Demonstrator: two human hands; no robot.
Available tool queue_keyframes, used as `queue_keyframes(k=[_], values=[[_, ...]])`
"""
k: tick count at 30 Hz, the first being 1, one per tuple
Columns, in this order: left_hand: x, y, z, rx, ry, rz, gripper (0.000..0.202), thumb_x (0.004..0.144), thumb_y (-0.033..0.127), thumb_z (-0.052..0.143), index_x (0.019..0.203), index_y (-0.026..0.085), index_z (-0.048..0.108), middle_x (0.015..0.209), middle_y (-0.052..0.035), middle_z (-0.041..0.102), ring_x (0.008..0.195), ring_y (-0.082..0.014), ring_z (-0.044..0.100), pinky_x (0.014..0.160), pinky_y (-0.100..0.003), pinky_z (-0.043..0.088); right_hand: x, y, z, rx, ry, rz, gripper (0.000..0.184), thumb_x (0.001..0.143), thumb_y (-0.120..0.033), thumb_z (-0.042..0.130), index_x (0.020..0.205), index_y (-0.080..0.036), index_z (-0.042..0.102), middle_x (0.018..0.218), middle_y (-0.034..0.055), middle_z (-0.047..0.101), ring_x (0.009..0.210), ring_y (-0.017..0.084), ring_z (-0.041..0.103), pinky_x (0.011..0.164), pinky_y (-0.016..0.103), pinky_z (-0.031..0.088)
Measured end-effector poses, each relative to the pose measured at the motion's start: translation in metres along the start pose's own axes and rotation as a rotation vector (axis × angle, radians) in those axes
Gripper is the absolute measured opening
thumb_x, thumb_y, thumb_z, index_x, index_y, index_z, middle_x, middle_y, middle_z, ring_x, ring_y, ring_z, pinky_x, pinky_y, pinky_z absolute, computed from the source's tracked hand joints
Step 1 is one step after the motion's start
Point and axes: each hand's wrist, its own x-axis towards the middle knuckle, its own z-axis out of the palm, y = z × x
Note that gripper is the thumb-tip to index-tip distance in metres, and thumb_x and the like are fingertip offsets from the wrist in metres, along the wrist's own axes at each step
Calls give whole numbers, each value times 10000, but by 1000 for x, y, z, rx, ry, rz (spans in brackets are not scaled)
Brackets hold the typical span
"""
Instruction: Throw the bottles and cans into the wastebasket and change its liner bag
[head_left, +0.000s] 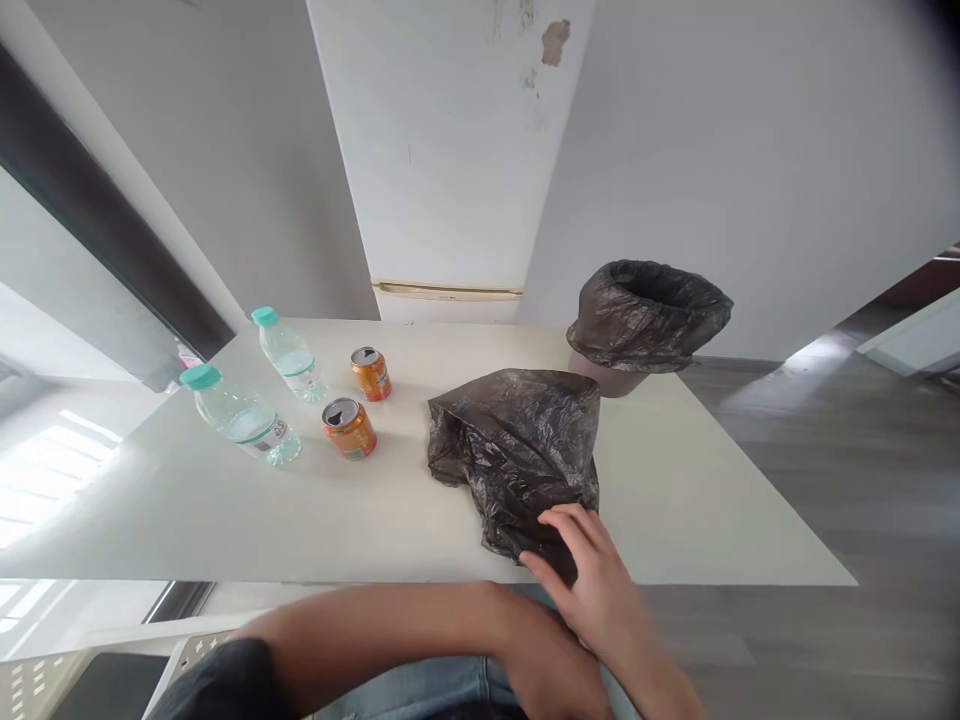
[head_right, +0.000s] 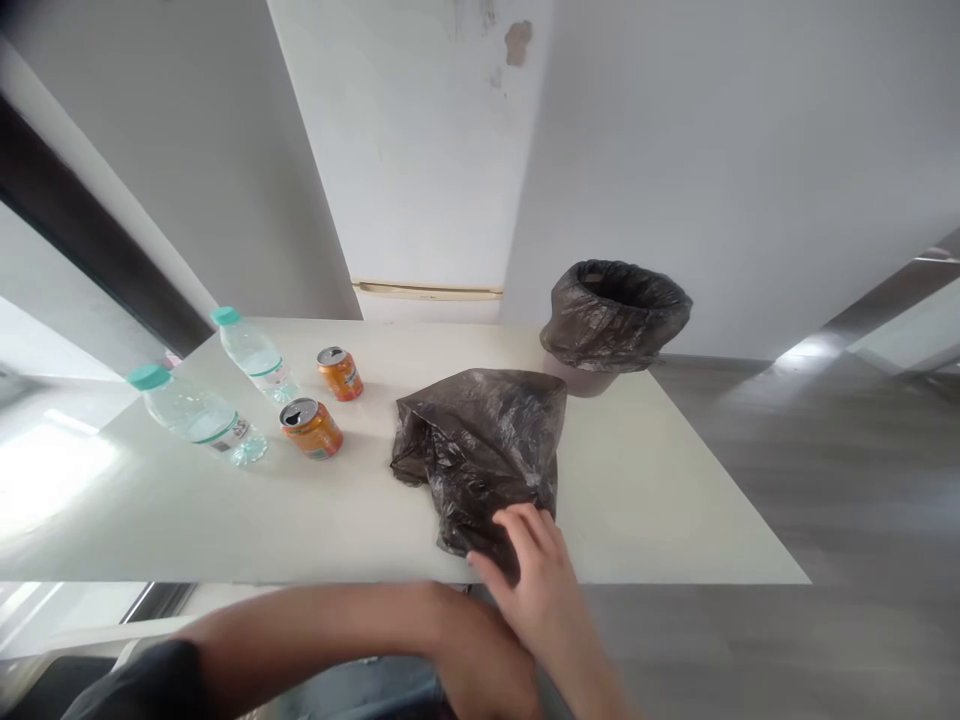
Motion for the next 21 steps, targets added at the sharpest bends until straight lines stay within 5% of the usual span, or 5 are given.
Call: queue_keyframes(k=[2, 8, 12, 16, 21], values=[[-38, 30, -11, -35, 163, 58, 72, 838, 193, 685, 812, 261, 689, 717, 51, 717, 568, -126, 641, 558, -228, 506, -5, 3, 2, -91, -66, -37, 280, 951, -343, 691, 1216, -255, 678, 1183, 88, 681, 1053, 305, 657, 886, 472, 580], [-107, 36, -17, 338, 1555, -849, 163, 1009, 333, 551, 1056, 218, 657, 972, -76, 689, 898, -218, 651, 834, -333, 530, -12, 15, -5, 150, 7, 89, 285, 1054, -385, 529, 1006, -244, 772, 1021, 93, 739, 933, 288, 694, 823, 440, 584], [-127, -6, -18, 495, 1580, -1264, 580, 889, 351, 725, 1393, 135, 534, 1229, -192, 653, 1158, -354, 621, 1016, -505, 491, -11, 15, -27, 599, 207, 531, 382, 975, -603, 660, 1117, -259, 746, 1088, 85, 750, 933, 279, 725, 732, 349, 618], [-143, -12, -29, 216, 1538, -1076, 133, 944, 277, 595, 1058, 213, 622, 886, -38, 708, 786, -210, 666, 764, -316, 501, -5, 15, -51, 926, 438, 745, 463, 856, -634, 780, 1145, -281, 702, 1108, 56, 742, 872, 259, 730, 595, 290, 606], [-175, 4, -36, 193, 1833, -899, 162, 979, 388, 526, 986, 231, 564, 825, -5, 687, 727, -170, 621, 679, -261, 457, -11, 28, -77, 658, 437, 540, 349, 839, -570, 796, 943, -248, 715, 841, 27, 663, 682, 206, 615, 542, 276, 527]])
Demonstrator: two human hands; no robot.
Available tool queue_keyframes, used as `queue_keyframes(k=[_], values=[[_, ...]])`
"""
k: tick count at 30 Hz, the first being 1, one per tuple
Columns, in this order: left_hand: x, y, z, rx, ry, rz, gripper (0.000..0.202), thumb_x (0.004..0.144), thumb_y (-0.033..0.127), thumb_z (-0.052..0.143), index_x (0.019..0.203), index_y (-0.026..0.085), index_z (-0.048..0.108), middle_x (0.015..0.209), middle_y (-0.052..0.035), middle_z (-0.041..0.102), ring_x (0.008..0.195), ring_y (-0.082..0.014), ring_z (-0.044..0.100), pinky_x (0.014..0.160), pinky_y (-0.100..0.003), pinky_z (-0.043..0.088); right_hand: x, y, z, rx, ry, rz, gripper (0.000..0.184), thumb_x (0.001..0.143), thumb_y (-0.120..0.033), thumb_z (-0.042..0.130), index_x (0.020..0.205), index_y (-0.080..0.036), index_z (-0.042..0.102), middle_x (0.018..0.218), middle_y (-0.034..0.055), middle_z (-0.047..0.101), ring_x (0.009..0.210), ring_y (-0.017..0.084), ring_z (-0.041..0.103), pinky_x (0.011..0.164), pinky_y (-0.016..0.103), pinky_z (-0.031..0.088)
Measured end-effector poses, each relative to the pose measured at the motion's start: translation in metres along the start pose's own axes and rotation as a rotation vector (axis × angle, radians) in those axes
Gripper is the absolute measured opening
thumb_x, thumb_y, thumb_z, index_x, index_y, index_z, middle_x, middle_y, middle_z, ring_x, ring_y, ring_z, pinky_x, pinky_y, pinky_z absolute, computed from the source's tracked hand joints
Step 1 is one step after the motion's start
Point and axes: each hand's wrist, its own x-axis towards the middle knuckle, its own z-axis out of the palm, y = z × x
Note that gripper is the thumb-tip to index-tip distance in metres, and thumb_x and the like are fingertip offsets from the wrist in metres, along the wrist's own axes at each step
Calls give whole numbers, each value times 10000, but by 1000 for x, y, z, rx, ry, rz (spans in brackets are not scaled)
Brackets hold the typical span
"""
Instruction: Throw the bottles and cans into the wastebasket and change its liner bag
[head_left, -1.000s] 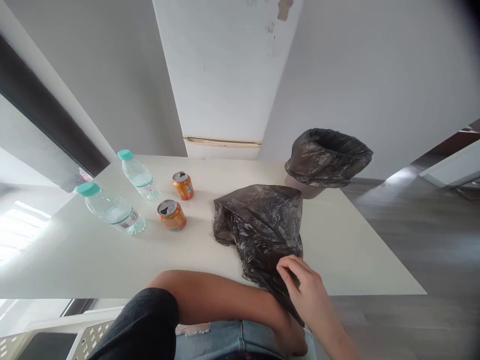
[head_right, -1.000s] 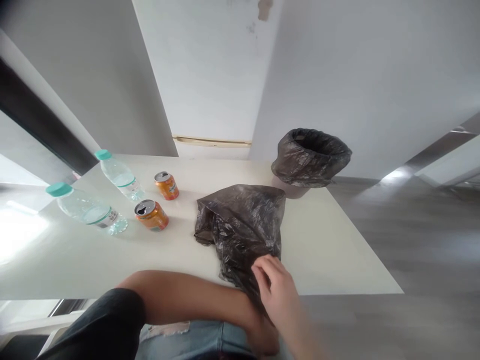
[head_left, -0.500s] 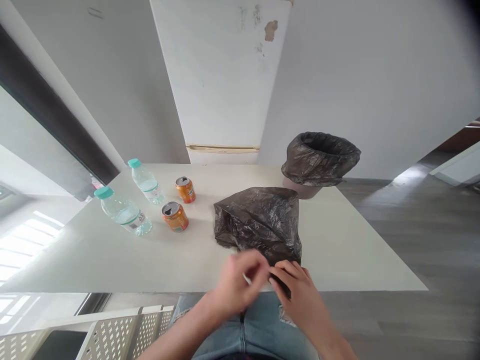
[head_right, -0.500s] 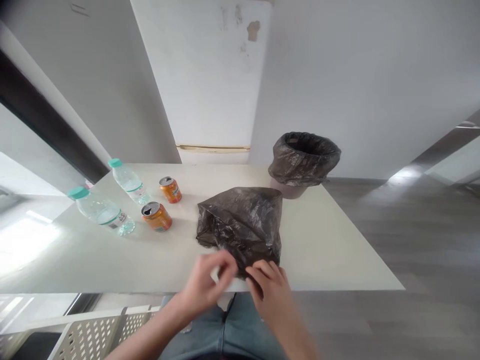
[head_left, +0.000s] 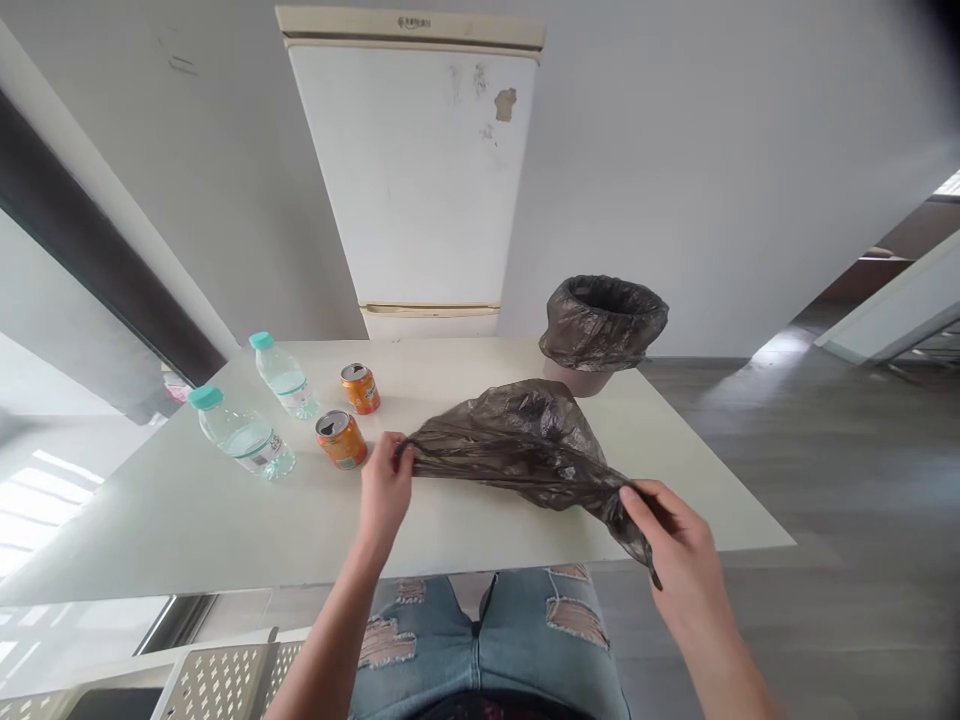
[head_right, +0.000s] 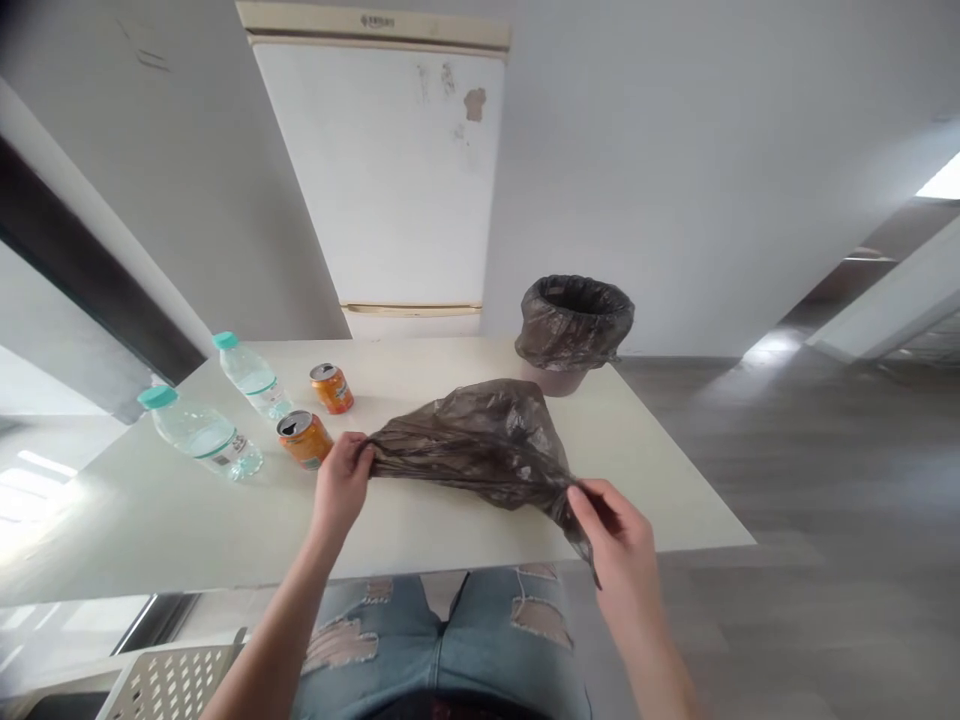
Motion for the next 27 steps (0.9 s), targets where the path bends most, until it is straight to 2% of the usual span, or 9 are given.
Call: queue_keyframes(k=[6, 12, 14, 17, 19, 21, 23, 25, 27], values=[[-25, -29, -28, 221, 54, -103, 186, 1000, 329, 453, 1114, 245, 573, 768, 6, 667, 646, -177, 581, 659, -270, 408, 10, 19, -50, -422, -225, -324, 224, 811, -440, 802, 723, -269, 687, 573, -30, 437, 505, 174, 444, 497, 304, 430], [-36, -48, -48, 394, -1, -112, 229, 974, 259, 430, 1154, 266, 571, 753, 4, 667, 679, -212, 633, 681, -298, 423, 17, 20, -82, -321, -841, -324, 112, 862, -358, 790, 952, -333, 851, 755, 63, 704, 706, 271, 672, 774, 468, 587], [-37, -46, -55, 431, -57, -116, 286, 890, 197, 486, 1155, 265, 567, 884, -23, 722, 807, -241, 696, 739, -322, 482, 18, 25, -82, -205, -824, -291, 136, 868, -434, 778, 892, -327, 859, 696, 64, 705, 645, 279, 674, 799, 509, 594], [-48, -25, -60, 472, 31, -18, 438, 804, 139, 526, 1227, 242, 565, 1231, -106, 717, 1156, -310, 684, 962, -429, 543, 28, 29, -68, -128, -372, -275, 244, 916, -526, 727, 854, -312, 826, 724, 72, 717, 660, 286, 693, 699, 460, 597], [-62, 0, -53, 489, 140, 140, 503, 843, 118, 503, 1332, 229, 550, 1417, -137, 634, 1355, -327, 580, 1118, -498, 488, 42, 24, -48, -202, -225, -351, 219, 981, -491, 681, 1011, -316, 808, 926, 79, 771, 858, 293, 745, 784, 433, 619], [-75, 24, -35, 460, 100, 292, 501, 931, 131, 481, 1418, 238, 531, 1505, -127, 580, 1429, -306, 525, 1182, -504, 456, 61, 13, -22, -343, -363, -523, 264, 1050, -449, 596, 1217, -332, 764, 1219, 74, 757, 1144, 294, 716, 1000, 460, 592], [-83, 37, -11, 470, -58, 389, 471, 1009, 206, 494, 1476, 254, 528, 1572, -113, 530, 1472, -304, 483, 1203, -516, 449, 85, 3, 6, -525, -585, -725, 358, 1098, -426, 511, 1411, -354, 670, 1486, 46, 632, 1412, 294, 557, 1185, 515, 475], [-85, 35, 14, 522, -213, 418, 434, 1039, 290, 519, 1468, 257, 572, 1596, -112, 513, 1481, -321, 472, 1207, -541, 451, 110, -1, 32, -686, -757, -888, 381, 1122, -417, 467, 1462, -377, 632, 1566, 5, 569, 1515, 298, 440, 1272, 574, 349], [-84, 20, 30, 585, -295, 393, 414, 1030, 312, 544, 1428, 225, 619, 1576, -132, 537, 1464, -340, 495, 1203, -576, 450, 131, 5, 51, -794, -835, -932, 410, 1123, -449, 460, 1495, -358, 608, 1571, 12, 566, 1503, 312, 457, 1241, 577, 385]])
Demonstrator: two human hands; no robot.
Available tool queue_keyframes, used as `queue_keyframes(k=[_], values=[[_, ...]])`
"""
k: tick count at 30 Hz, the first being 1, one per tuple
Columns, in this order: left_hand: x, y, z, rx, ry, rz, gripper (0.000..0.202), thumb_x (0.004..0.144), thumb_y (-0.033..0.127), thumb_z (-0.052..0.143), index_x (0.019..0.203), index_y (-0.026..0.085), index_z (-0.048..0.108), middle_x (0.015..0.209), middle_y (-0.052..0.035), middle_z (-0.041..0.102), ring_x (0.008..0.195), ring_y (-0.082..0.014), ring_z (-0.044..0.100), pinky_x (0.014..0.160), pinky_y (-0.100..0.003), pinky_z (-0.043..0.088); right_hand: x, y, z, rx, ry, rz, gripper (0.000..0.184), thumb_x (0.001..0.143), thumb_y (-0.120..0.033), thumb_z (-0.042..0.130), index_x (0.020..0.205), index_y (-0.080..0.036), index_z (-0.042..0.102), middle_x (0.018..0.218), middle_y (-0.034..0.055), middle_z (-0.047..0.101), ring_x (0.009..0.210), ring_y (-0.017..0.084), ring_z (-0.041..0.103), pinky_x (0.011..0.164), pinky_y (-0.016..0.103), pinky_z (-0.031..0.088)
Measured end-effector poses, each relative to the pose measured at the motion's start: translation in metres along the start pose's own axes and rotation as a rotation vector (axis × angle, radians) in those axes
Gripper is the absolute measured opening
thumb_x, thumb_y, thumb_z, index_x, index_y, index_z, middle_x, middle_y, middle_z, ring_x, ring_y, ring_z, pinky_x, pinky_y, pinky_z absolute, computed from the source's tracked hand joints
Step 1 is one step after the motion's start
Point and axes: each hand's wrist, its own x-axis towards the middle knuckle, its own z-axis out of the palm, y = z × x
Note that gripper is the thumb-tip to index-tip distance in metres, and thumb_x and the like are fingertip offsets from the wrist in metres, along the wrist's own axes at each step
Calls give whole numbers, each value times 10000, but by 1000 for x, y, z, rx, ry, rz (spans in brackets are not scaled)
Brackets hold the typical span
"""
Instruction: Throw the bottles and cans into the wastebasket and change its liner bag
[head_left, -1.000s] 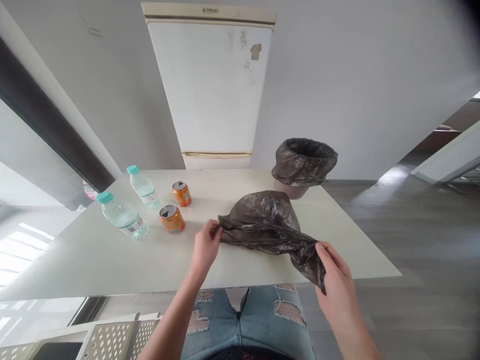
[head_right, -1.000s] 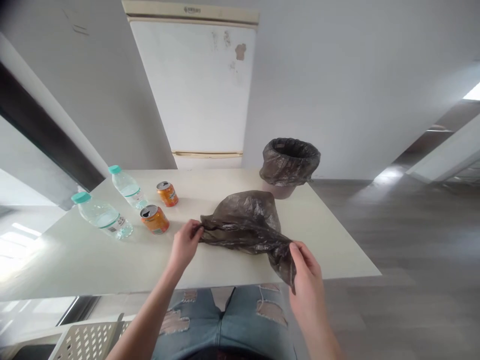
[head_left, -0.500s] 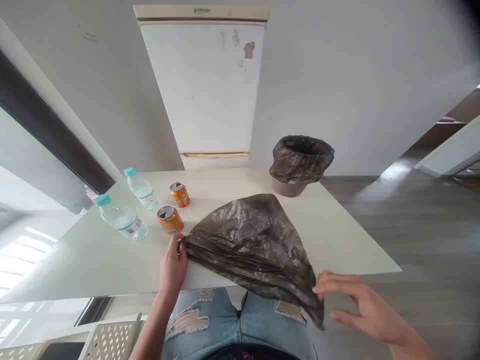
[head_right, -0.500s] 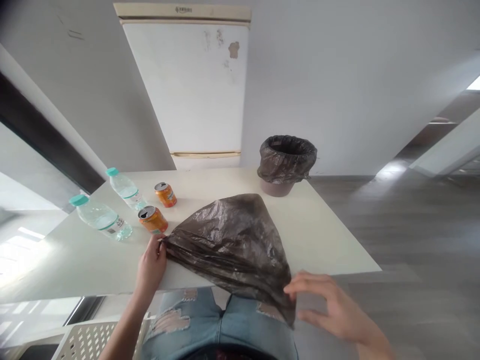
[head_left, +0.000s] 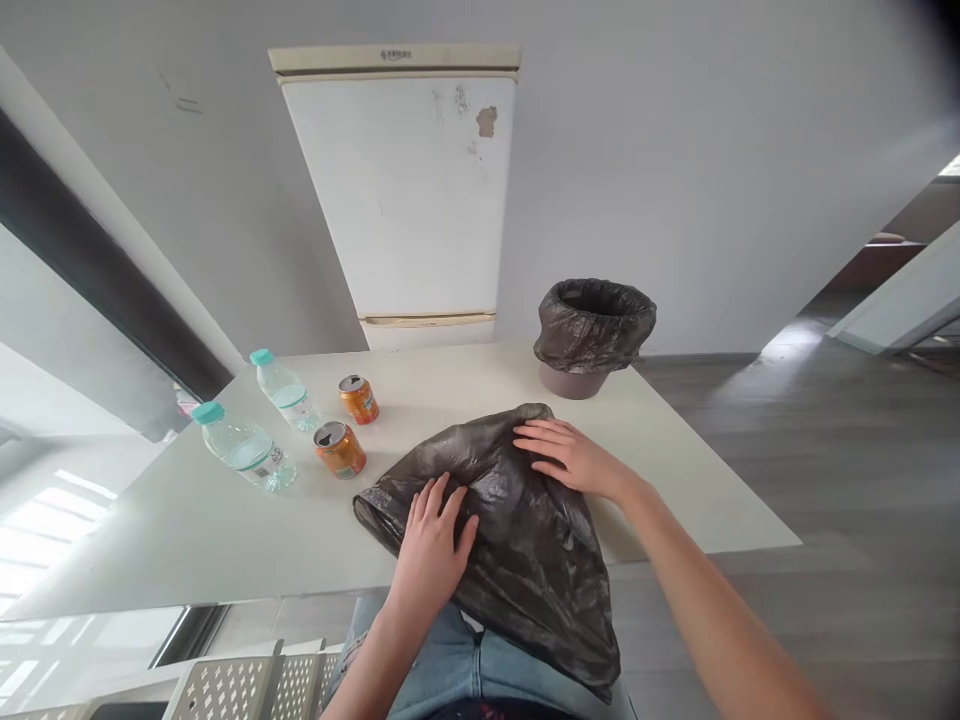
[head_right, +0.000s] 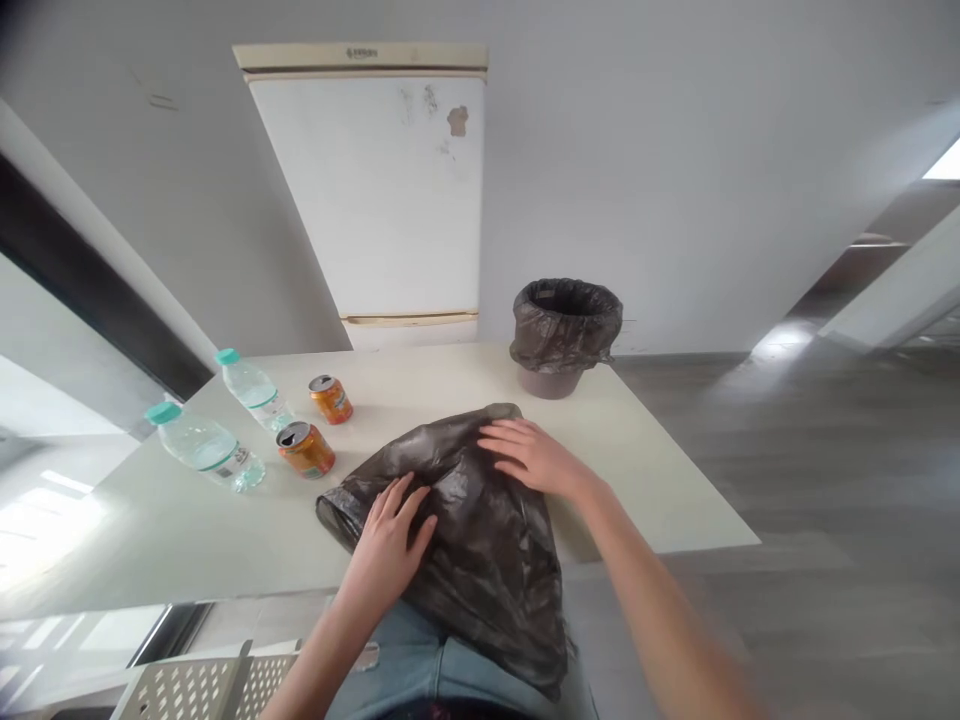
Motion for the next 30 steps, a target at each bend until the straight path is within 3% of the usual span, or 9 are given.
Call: queue_keyframes(k=[4, 9, 11, 14, 17, 19, 21, 25, 30], values=[[-7, -34, 21, 81, -86, -34, 524, 1007, 248, 540, 1530, 221, 531, 1634, -136, 489, 1534, -356, 431, 1223, -667, 385, -5, 22, 21, -107, 25, 175, 432, 1139, -479, 387, 1379, -288, 692, 1426, 69, 683, 1316, 320, 618, 1050, 527, 516], [-19, -72, 7, 125, -87, -4, 471, 1060, 295, 482, 1522, 226, 551, 1633, -121, 503, 1556, -348, 409, 1235, -668, 372, -67, 18, 23, -105, 95, 303, 427, 1152, -469, 392, 1104, -241, 750, 1079, 64, 787, 1006, 273, 708, 866, 457, 502], [-20, -72, -2, 135, -55, 9, 458, 1059, 243, 449, 1498, 212, 577, 1623, -115, 516, 1552, -348, 416, 1241, -657, 373, -86, 8, 18, -119, 140, 284, 393, 1150, -442, 426, 1053, -237, 747, 976, 55, 784, 921, 260, 706, 818, 439, 484], [-15, -51, -11, 111, 21, 29, 548, 1017, 124, 402, 1546, 198, 520, 1658, -105, 471, 1580, -307, 374, 1283, -610, 339, -93, -22, 14, -163, 340, 227, 274, 1128, -347, 510, 1067, -216, 743, 969, 73, 778, 917, 258, 706, 820, 436, 494], [0, -20, -6, 67, 33, 59, 559, 1048, 188, 395, 1605, 197, 437, 1696, -106, 412, 1603, -280, 330, 1309, -574, 305, -68, -63, 23, -150, 416, 89, 234, 1107, -253, 532, 1212, -207, 737, 1188, 102, 769, 1136, 266, 695, 1004, 454, 526], [17, -8, 8, 84, -15, 59, 561, 1084, 308, 395, 1629, 174, 401, 1712, -130, 375, 1608, -324, 311, 1295, -612, 301, -40, -84, 37, -145, 253, -6, 345, 1121, -277, 485, 1412, -225, 662, 1533, 90, 596, 1445, 283, 520, 1208, 491, 427], [39, -7, 27, 134, -93, 28, 601, 1091, 358, 385, 1647, 129, 366, 1725, -166, 330, 1611, -382, 279, 1273, -656, 298, -12, -89, 53, -144, 73, 3, 465, 1143, -343, 413, 1589, -247, 504, 1720, 37, 340, 1595, 273, 302, 1314, 525, 292], [93, -29, 55, 209, -221, 55, 664, 1100, 436, 344, 1663, 85, 327, 1731, -197, 290, 1613, -409, 255, 1273, -653, 283, 32, -54, 77, -87, -169, 244, 621, 1144, -507, 331, 1692, -215, 316, 1767, 40, 164, 1640, 289, 156, 1327, 577, 228], [148, -56, 57, 218, -228, 129, 632, 1099, 453, 344, 1656, 154, 376, 1727, -143, 331, 1627, -348, 248, 1310, -610, 216, 48, -19, 82, -89, -108, 513, 668, 1134, -516, 302, 1681, -135, 340, 1757, 124, 211, 1628, 337, 191, 1308, 539, 276]])
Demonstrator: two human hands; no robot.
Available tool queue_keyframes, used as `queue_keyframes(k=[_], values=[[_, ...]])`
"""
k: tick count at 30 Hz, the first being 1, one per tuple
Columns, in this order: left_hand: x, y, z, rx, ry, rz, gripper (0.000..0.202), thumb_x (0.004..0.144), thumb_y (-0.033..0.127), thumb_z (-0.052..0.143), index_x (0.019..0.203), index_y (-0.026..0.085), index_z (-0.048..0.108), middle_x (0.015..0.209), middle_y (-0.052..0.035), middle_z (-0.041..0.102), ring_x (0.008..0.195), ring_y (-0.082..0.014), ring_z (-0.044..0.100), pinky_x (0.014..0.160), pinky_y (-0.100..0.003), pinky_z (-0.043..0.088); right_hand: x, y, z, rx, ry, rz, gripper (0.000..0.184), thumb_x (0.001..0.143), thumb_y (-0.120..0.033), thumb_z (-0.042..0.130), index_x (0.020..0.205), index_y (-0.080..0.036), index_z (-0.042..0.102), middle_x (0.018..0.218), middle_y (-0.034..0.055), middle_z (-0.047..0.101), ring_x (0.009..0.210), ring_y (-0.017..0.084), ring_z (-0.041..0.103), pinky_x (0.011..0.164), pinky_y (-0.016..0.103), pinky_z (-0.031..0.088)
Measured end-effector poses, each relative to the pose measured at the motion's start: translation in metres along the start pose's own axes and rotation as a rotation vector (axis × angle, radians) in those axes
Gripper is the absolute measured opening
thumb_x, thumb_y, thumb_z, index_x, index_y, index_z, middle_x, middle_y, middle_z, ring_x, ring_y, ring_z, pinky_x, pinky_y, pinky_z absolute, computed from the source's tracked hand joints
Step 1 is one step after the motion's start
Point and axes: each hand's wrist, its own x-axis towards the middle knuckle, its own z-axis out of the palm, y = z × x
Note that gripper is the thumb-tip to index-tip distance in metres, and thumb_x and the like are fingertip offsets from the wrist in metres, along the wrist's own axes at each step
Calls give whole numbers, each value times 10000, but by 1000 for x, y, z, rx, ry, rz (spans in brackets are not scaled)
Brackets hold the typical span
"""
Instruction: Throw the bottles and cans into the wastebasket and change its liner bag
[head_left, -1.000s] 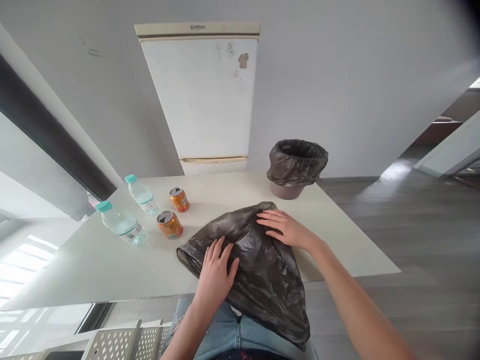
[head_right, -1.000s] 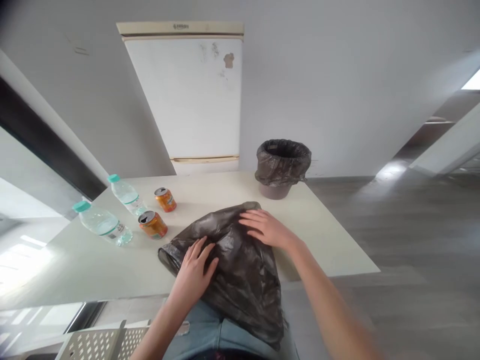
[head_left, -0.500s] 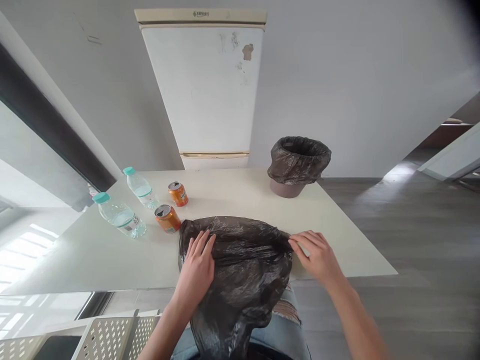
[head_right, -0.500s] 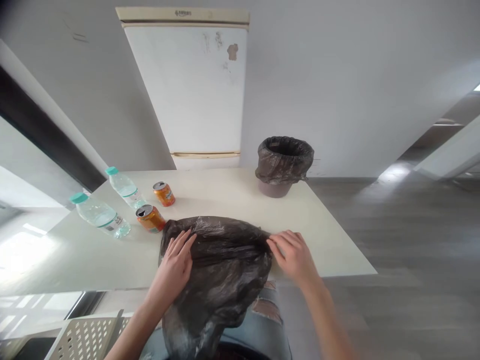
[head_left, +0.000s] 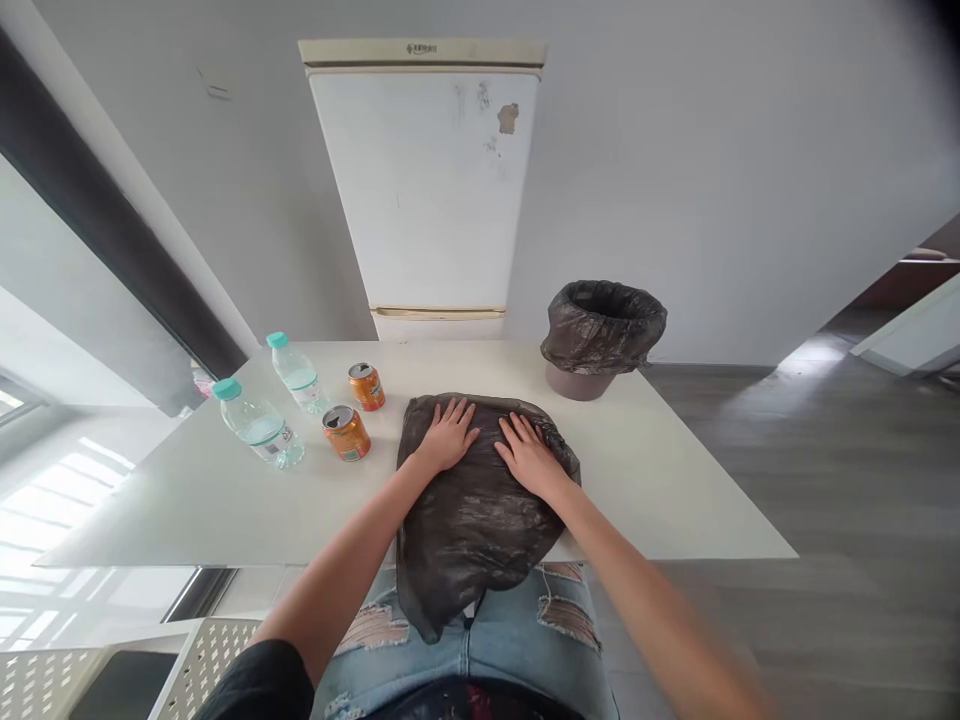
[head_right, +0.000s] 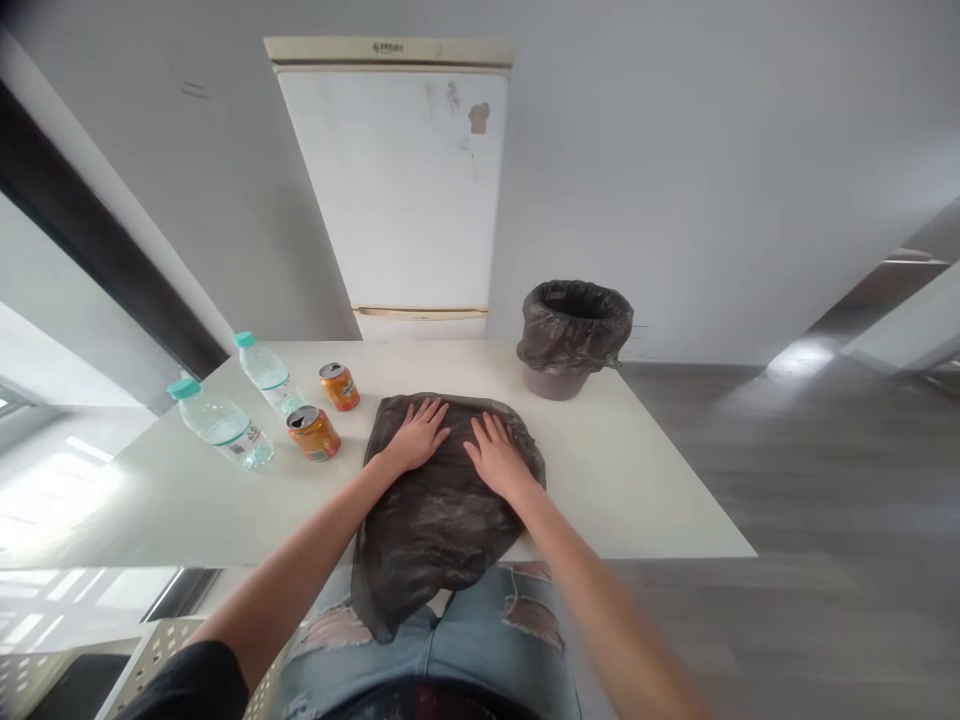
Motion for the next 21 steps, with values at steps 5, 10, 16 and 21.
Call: queue_keyframes(k=[5, 10, 16, 21], values=[[2, 16, -12, 10, 56, -109, 596, 1070, 339, 373, 1601, 83, 461, 1694, -196, 382, 1607, -397, 276, 1303, -630, 205, -4, -7, -15, -15, 207, 14, 583, 1133, -360, 263, 1603, -67, 448, 1670, 186, 395, 1551, 330, 352, 1283, 475, 326], [13, 46, -16, 1, 136, -277, 610, 1075, 312, 301, 1611, 46, 424, 1674, -232, 401, 1589, -398, 312, 1289, -601, 260, 33, -29, -29, -51, 378, -53, 497, 1121, -276, 253, 1422, -98, 607, 1529, 208, 539, 1447, 333, 444, 1240, 517, 341], [30, 38, 10, -10, 151, -440, 604, 1072, 274, 294, 1546, -52, 481, 1607, -302, 460, 1542, -453, 380, 1246, -640, 319, 83, -37, -2, -56, 184, -27, 516, 1115, -273, 253, 1482, -114, 579, 1627, 175, 463, 1527, 323, 362, 1271, 543, 273], [15, 19, 26, 6, 220, -438, 616, 1091, 343, 279, 1601, 45, 455, 1676, -230, 391, 1577, -434, 324, 1265, -680, 255, 83, -5, 9, -72, 54, 29, 589, 1133, -360, 173, 1657, -176, 370, 1753, 90, 256, 1619, 286, 192, 1315, 587, 114]])
